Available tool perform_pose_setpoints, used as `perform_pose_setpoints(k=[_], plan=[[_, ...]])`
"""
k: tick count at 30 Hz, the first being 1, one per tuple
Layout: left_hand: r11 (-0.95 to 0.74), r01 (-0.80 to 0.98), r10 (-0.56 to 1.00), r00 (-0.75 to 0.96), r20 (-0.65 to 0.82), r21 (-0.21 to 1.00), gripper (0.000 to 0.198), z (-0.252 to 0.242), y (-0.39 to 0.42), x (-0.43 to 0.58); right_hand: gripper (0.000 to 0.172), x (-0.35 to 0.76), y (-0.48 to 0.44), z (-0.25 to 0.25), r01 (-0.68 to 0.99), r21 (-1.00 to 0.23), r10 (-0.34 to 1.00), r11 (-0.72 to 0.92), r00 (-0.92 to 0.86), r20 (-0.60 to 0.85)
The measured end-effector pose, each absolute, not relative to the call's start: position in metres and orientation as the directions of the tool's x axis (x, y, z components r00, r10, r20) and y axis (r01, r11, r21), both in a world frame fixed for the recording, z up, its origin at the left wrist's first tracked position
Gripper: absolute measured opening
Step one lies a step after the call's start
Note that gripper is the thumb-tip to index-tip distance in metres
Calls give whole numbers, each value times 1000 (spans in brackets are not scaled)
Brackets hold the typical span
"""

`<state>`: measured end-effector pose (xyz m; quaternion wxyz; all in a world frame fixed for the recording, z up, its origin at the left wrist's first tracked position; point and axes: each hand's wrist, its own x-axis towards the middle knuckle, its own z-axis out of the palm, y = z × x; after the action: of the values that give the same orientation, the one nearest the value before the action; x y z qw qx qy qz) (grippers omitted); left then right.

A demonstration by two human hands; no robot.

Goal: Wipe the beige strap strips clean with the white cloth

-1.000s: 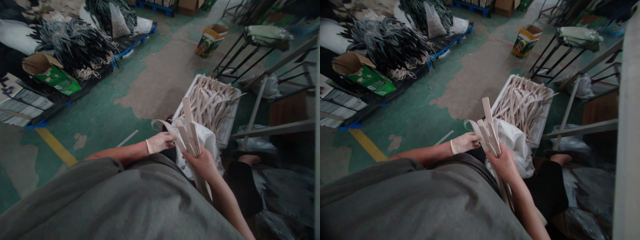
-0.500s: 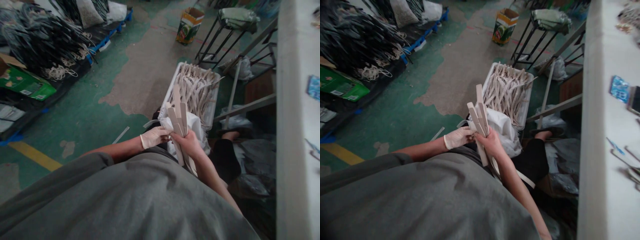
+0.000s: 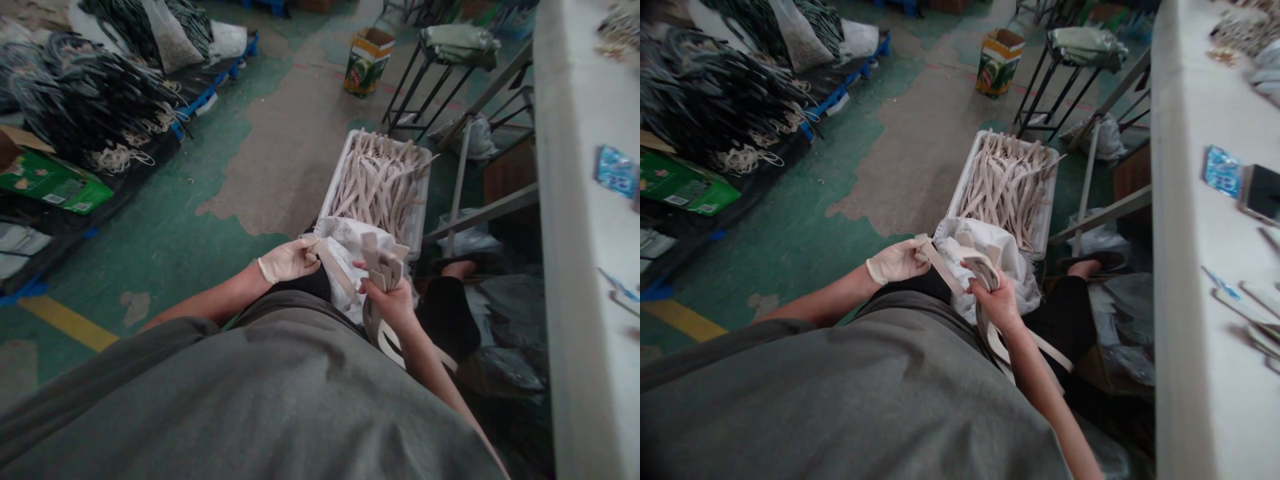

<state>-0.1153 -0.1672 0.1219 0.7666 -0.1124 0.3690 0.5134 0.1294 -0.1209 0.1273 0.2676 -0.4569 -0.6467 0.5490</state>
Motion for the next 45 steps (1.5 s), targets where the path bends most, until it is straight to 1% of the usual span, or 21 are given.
perform_pose_setpoints(k=[1, 3, 8, 11, 14, 18, 23, 25, 28, 30, 32, 33, 34, 36, 37, 39, 41, 42, 44, 45], plan=[[451, -871, 708, 218, -672, 194, 18, 124, -168, -116, 24, 129, -119, 125, 295, -955, 908, -39, -388, -157], [469, -865, 706, 246, -664, 178, 16, 125, -169, -117, 27, 129, -116, 124, 298, -953, 921, -45, -358, -156], [513, -839, 698, 284, -658, 182, 12, 112, -168, -113, 26, 131, -131, 140, 341, -931, 881, 127, -470, -52], [539, -819, 688, 291, -665, 199, 14, 100, -167, -107, 23, 138, -145, 146, 362, -908, 882, 211, -471, 17], [562, -802, 685, 315, -657, 201, 17, 96, -168, -100, 21, 146, -153, 141, 417, -886, 909, 203, -416, 13], [615, -763, 658, 360, -661, 197, 9, 105, -172, -82, 25, 139, -146, 131, 391, -907, 920, 158, -392, -9], [661, -731, 649, 442, -619, 171, 7, 115, -176, -60, 16, 124, -125, 135, 398, -873, 887, 283, -455, 80], [659, -736, 660, 469, -587, 153, 7, 116, -178, -57, 17, 124, -122, 137, 410, -872, 888, 267, -457, 57], [686, -715, 670, 547, -502, 137, 11, 117, -182, -59, 20, 127, -123, 137, 383, -908, 912, 172, -409, 0], [751, -646, 628, 634, -451, 139, 20, 112, -182, -64, 20, 128, -124, 140, 304, -947, 920, 102, -392, -27], [797, -589, 577, 674, -461, 135, 34, 100, -180, -72, 18, 132, -126, 145, 235, -971, 912, 37, -406, -63], [790, -601, 572, 651, -500, 122, 40, 91, -178, -78, 19, 134, -126, 149, 206, -978, 907, 10, -415, -78], [756, -646, 582, 591, -559, 105, 45, 82, -176, -85, 19, 138, -127, 153, 174, -985, 904, -14, -419, -87], [611, -786, 594, 381, -708, 91, 47, 62, -168, -104, 21, 147, -129, 160, 91, -995, 901, -49, -426, -83], [508, -854, 579, 242, -779, 112, 45, 54, -164, -115, 23, 152, -130, 162, 49, -997, 897, -61, -435, -77], [298, -930, 519, -32, -854, 215, 39, 43, -154, -136, 29, 162, -132, 164, 2, -996, 874, -86, -480, -77], [140, -930, 484, -234, -843, 338, 28, 42, -143, -151, 33, 167, -134, 163, 9, -993, 839, -121, -534, -107], [92, -918, 489, -296, -821, 386, 21, 45, -137, -155, 35, 168, -135, 161, 23, -989, 828, -148, -543, -137], [56, -893, 533, -351, -769, 447, 14, 55, -126, -152, 34, 166, -135, 156, 44, -974, 829, -221, -517, -212], [62, -872, 574, -367, -732, 486, 17, 61, -122, -147, 33, 163, -133, 153, 36, -965, 841, -261, -482, -245]])
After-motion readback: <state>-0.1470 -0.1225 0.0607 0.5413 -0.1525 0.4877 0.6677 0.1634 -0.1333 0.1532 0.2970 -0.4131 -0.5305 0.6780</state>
